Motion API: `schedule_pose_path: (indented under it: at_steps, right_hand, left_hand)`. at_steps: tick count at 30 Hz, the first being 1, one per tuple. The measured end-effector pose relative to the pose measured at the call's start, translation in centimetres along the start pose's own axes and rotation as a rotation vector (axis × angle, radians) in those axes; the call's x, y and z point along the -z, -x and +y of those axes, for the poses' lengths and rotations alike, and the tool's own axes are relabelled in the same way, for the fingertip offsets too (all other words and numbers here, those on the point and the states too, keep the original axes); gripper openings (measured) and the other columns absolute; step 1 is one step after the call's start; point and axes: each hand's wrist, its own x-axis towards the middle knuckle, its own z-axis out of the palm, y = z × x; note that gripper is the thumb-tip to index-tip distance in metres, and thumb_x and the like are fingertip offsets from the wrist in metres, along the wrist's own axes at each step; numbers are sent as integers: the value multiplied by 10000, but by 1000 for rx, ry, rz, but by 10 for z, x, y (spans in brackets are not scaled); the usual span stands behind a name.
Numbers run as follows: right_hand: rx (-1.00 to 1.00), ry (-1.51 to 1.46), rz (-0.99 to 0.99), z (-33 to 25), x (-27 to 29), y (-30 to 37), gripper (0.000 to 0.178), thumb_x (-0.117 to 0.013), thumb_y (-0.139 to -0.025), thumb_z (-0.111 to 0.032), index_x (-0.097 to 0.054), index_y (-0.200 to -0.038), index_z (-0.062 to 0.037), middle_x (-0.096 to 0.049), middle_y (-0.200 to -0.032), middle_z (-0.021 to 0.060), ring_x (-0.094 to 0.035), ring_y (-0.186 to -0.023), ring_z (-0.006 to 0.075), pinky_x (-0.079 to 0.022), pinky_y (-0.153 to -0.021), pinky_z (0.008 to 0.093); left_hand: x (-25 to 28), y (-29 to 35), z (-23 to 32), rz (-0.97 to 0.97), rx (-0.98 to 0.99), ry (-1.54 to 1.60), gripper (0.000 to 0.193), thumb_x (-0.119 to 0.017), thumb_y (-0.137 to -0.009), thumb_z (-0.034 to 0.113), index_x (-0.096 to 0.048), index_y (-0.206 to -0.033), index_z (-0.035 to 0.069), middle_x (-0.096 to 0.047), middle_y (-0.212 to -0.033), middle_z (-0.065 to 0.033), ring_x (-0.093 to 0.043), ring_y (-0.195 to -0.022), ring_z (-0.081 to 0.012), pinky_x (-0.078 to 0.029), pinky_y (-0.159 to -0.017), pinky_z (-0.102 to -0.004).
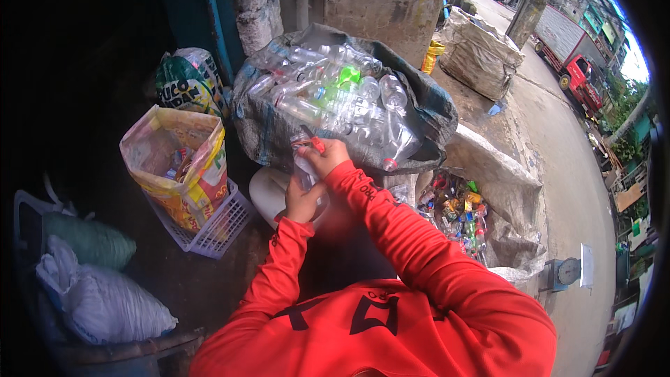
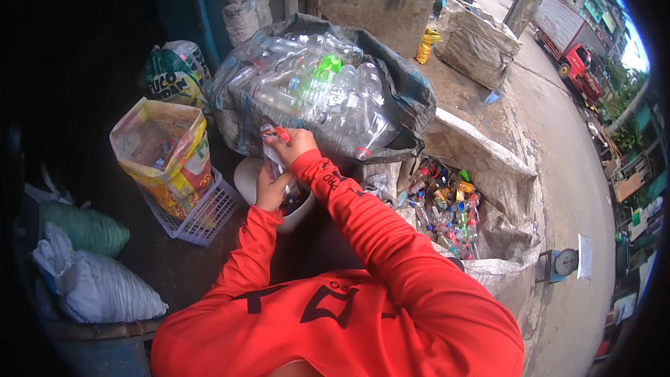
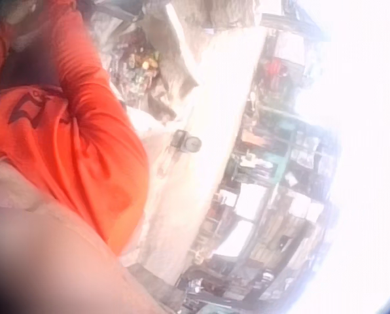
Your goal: The person repeatedly picks up plastic bottles from a large sack, removes labels by hand, and places the bottles into a separate sack. The person handles various bottle types, including clear and colored plastic bottles, and discards labels into a nearby container.
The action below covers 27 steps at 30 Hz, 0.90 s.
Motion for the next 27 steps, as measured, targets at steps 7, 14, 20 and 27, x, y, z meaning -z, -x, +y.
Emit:
schedule_pose_path:
  at_steps: [7,14,20,27]
  right_hand:
    - [-36,151,-22,10,13,-10,259,-708,-751,-273,-671,-802,-21,-637,-662,150,-623,-577,210,-476,-559,323]
    - [570,914,-60,24,20,-22,294,-589,-810,-385,-575,-692,-116,-595,-613,95,-611,-568,275,-472,-515,406]
    - [560,1068,-327,26,39,-54,309,-564,-808,-414,-615,-758,-113,-622,-653,123,-632,-612,302,-493,-550,411]
    - [-224,-235,-85,26,-32,-29,246,-691,-788,-137,-524,-618,-78,-497,-566,-44,-455,-512,68,-379,-473,267]
  left_hand:
    - [1,19,23,-200,474,403,390,-660,-787,76,-504,-1143,46,-596,-895,-31,-591,-733,-101,-490,-628,-236]
    - [22,14,32,-224,568,33,517,-660,-779,121,-435,-1234,25,-637,-887,-52,-631,-725,-142,-516,-620,-264]
    - [46,18,41,-189,204,-926,660,-718,-646,264,-442,-1212,65,-654,-795,-79,-637,-723,-218,-495,-692,-328]
    - [70,-8,-4,188,283,-471,451,-677,-743,299,-494,-1114,117,-629,-804,-43,-626,-694,-213,-504,-645,-347]
